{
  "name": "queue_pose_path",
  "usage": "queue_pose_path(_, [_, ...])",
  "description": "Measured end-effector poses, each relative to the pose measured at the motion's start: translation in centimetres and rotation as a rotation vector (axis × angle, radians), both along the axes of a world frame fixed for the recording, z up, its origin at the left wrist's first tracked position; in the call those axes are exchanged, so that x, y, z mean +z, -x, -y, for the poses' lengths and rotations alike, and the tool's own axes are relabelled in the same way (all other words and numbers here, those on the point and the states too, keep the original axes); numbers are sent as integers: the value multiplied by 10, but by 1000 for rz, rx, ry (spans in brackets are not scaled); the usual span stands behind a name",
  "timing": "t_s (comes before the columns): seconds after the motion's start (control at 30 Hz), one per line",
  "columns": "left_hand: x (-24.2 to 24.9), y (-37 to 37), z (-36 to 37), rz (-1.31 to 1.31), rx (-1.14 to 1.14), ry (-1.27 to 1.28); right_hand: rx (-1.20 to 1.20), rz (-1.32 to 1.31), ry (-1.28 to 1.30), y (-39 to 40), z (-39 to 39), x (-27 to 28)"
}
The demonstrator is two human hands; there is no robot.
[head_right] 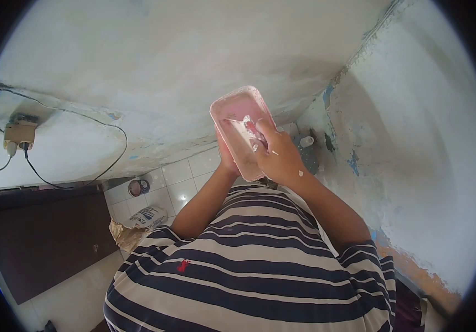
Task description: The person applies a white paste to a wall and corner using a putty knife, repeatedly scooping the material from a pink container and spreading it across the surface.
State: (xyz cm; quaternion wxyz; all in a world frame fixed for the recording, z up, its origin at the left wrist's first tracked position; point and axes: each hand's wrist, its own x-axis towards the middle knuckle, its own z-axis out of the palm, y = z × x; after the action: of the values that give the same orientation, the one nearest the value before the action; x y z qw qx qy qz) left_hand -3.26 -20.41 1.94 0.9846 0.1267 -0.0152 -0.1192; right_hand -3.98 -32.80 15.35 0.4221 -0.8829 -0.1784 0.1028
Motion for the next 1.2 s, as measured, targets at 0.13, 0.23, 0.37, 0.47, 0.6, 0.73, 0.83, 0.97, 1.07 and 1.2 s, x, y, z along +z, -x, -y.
queue_pose_path(0.13, [2, -2, 2, 8, 57, -63, -74, 191, 45, 10, -2, 16])
queue_pose_path(0.23, [3, -1, 2, 141, 97, -63, -69, 254, 40, 16, -2, 20])
queue_pose_path(0.37, [15, 0, 3, 280, 170, 51, -116, 237, -41, 16, -7, 18])
queue_pose_path(0.47, [23, 2, 5, 347, 193, 33, -79, 251, -3, 16, -13, 13])
queue_pose_path(0.6, [19, 5, 1, 235, 102, 42, -82, 274, -8, 9, -15, 4])
queue_pose_path(0.73, [5, 2, -1, 168, 15, 70, -99, 85, -42, -1, -8, 7])
queue_pose_path(0.83, [-2, 2, -2, 109, 25, -33, -90, 4, -156, -11, 1, -5])
queue_pose_path(0.97, [-19, 3, -12, 14, 33, -105, -156, -135, -341, -10, 8, -14])
queue_pose_path(1.07, [-2, -3, -23, 51, 24, -65, -240, -205, -523, -13, 11, -21])
queue_pose_path(1.2, [0, -8, -41, -5, 31, -54, -347, -216, -791, -15, -7, -14])
